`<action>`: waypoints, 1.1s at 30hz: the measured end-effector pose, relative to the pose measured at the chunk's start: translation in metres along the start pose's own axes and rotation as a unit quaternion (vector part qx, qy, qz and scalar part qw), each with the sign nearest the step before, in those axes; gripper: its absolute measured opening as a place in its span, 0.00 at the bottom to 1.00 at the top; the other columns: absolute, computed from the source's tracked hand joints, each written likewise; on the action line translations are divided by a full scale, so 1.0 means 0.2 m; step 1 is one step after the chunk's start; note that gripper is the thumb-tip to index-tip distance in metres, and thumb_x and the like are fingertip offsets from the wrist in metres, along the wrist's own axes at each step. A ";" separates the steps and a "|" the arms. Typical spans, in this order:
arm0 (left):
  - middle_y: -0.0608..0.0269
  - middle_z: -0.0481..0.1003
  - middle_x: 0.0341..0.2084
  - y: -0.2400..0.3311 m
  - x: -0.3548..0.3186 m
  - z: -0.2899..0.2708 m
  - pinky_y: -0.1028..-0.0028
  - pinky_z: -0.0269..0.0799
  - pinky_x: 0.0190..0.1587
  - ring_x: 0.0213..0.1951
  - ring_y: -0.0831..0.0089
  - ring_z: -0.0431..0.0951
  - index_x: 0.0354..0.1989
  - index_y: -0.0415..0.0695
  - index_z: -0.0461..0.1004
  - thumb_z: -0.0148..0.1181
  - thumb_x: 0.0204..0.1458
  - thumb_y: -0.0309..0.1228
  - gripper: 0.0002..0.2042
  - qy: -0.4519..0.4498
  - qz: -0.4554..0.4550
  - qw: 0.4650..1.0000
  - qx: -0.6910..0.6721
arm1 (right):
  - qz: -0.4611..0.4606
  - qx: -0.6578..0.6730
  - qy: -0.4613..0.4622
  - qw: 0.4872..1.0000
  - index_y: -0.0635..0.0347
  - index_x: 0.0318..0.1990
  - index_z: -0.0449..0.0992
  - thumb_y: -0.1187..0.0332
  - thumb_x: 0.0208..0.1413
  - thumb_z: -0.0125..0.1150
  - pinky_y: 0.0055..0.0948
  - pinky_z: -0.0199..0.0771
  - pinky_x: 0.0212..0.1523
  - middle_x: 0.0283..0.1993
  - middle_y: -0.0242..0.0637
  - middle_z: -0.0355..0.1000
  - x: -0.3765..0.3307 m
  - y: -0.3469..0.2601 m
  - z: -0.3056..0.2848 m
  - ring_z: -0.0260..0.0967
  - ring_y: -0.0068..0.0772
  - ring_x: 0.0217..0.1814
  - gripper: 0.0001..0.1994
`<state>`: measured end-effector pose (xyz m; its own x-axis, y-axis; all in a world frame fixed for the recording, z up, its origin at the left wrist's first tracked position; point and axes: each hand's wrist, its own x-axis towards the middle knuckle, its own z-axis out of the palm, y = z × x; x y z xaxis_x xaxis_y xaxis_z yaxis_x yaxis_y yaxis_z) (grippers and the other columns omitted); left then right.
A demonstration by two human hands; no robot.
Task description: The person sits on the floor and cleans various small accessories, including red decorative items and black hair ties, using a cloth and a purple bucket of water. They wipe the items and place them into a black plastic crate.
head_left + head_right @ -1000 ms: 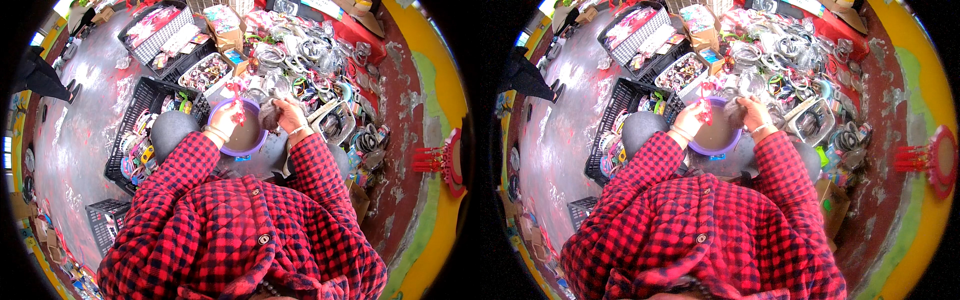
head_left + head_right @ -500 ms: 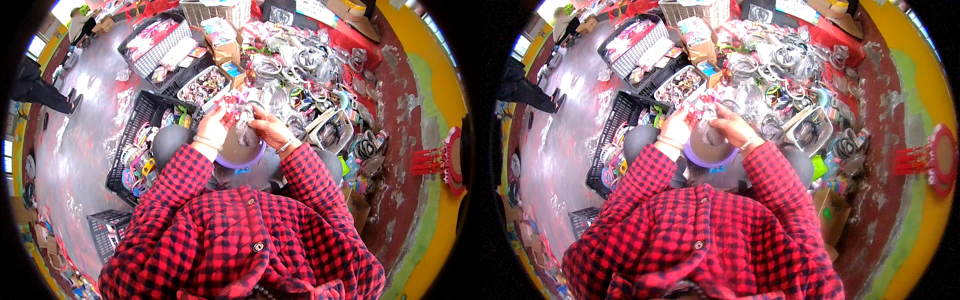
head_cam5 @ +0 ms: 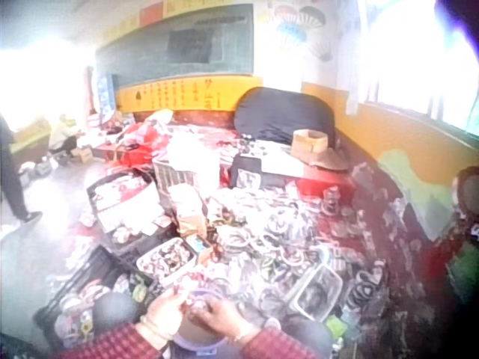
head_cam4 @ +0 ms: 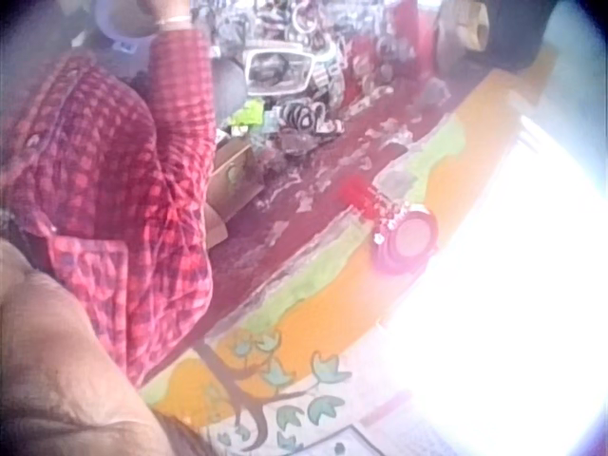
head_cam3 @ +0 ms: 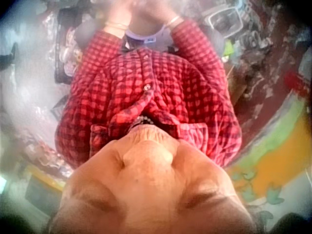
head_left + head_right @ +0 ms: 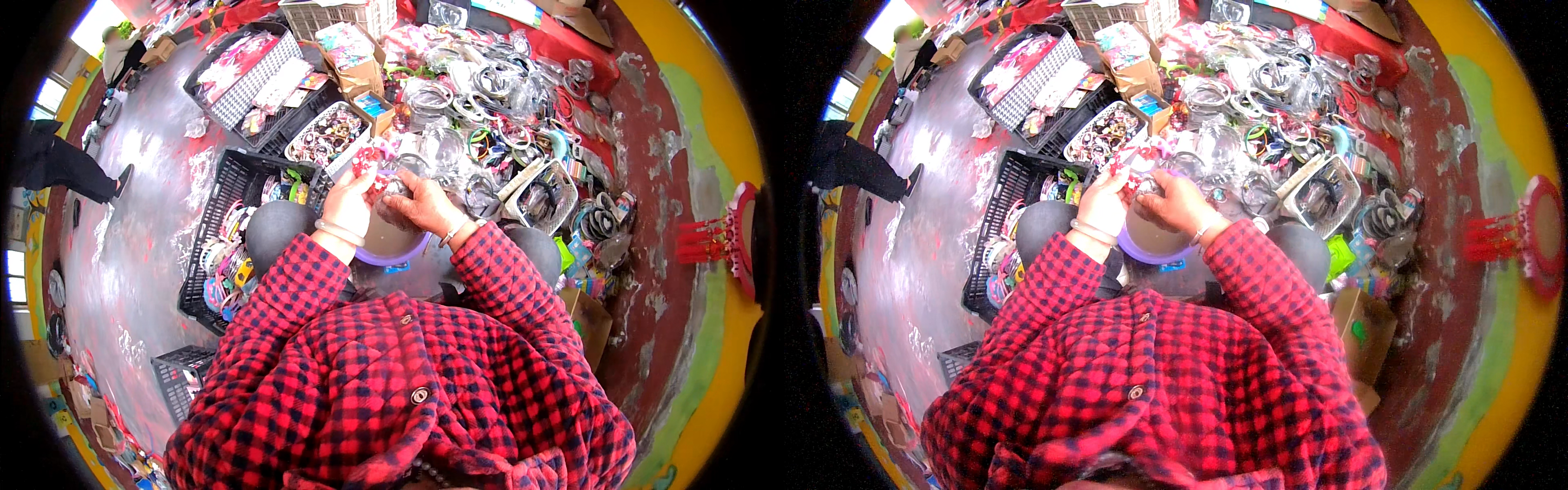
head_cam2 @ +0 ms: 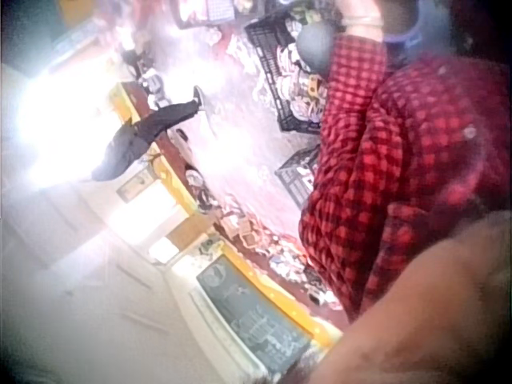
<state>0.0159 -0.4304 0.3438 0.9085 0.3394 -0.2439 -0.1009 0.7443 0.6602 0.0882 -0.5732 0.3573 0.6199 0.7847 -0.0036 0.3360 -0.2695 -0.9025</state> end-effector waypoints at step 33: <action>0.60 0.70 0.24 0.46 -0.21 0.03 0.76 0.67 0.35 0.28 0.73 0.70 0.41 0.33 0.66 0.52 0.52 0.27 0.11 -0.102 -0.009 0.994 0.038 | -0.221 -0.134 -0.063 0.964 0.61 0.44 0.67 0.70 0.45 0.58 0.36 0.67 0.37 0.36 0.45 0.68 -0.13 -0.16 -0.08 0.67 0.48 0.37 0.16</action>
<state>-0.0292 -0.3794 0.4194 0.9741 0.1969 -0.1110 -0.0605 0.7001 0.7115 0.0722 -0.5940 0.3926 0.2887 0.9130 0.2884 0.7297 -0.0148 -0.6836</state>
